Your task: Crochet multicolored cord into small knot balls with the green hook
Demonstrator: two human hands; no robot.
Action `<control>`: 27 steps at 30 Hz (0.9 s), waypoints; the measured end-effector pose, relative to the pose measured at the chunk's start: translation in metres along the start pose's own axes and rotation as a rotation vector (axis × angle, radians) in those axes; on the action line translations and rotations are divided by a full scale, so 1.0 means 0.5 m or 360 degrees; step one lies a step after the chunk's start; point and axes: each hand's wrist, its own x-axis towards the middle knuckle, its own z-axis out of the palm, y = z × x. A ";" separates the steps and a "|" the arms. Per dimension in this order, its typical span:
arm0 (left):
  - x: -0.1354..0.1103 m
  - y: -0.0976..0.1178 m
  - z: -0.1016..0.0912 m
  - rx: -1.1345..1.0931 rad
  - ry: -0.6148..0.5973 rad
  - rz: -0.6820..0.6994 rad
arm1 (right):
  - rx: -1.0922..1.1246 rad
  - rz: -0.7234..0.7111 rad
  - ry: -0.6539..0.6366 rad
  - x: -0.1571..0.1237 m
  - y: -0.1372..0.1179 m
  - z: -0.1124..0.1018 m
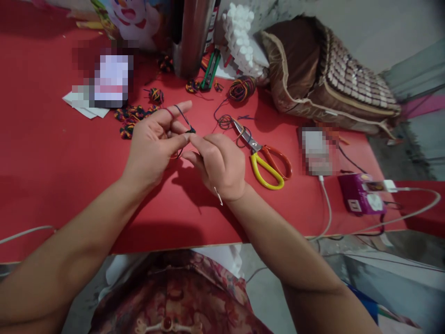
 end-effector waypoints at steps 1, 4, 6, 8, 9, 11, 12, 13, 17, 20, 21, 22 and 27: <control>0.000 -0.002 0.001 0.0038 0.0000 0.0061 | 0.0021 0.0007 0.0013 0.001 -0.002 -0.003; 0.006 -0.012 -0.007 0.0044 -0.0098 0.0211 | 0.0133 0.0044 0.0062 0.004 -0.008 -0.015; 0.015 -0.021 -0.018 0.0058 -0.0145 0.0292 | 0.0242 0.0104 0.0097 0.007 -0.013 -0.023; 0.026 -0.031 -0.030 0.0139 -0.0135 0.0384 | 0.0351 0.0171 0.0151 0.011 -0.017 -0.029; 0.032 -0.035 -0.036 0.0181 -0.0139 0.0486 | 0.0404 0.0221 0.0166 0.013 -0.019 -0.033; 0.041 -0.042 -0.044 0.0275 -0.0106 0.0599 | 0.0511 0.0341 0.0166 0.018 -0.019 -0.040; 0.043 -0.043 -0.047 0.0309 -0.0098 0.0641 | 0.0567 0.0429 0.0146 0.021 -0.019 -0.044; 0.044 -0.044 -0.048 0.0342 -0.0105 0.0665 | 0.0628 0.0504 0.0142 0.024 -0.017 -0.047; 0.034 -0.036 -0.047 0.0501 -0.0188 0.0657 | 0.0866 0.0776 0.0185 0.031 -0.007 -0.061; 0.025 -0.028 -0.044 0.0601 -0.0223 0.0675 | 0.1017 0.0971 0.0151 0.035 0.000 -0.070; 0.023 -0.026 -0.043 0.0615 -0.0234 0.0715 | 0.1052 0.1024 0.0133 0.036 0.001 -0.072; 0.022 -0.025 -0.042 0.0631 -0.0242 0.0752 | 0.1076 0.1063 0.0122 0.038 0.002 -0.075; 0.020 -0.022 -0.036 0.0659 -0.0213 0.0741 | 0.1081 0.1158 0.0056 0.041 -0.002 -0.082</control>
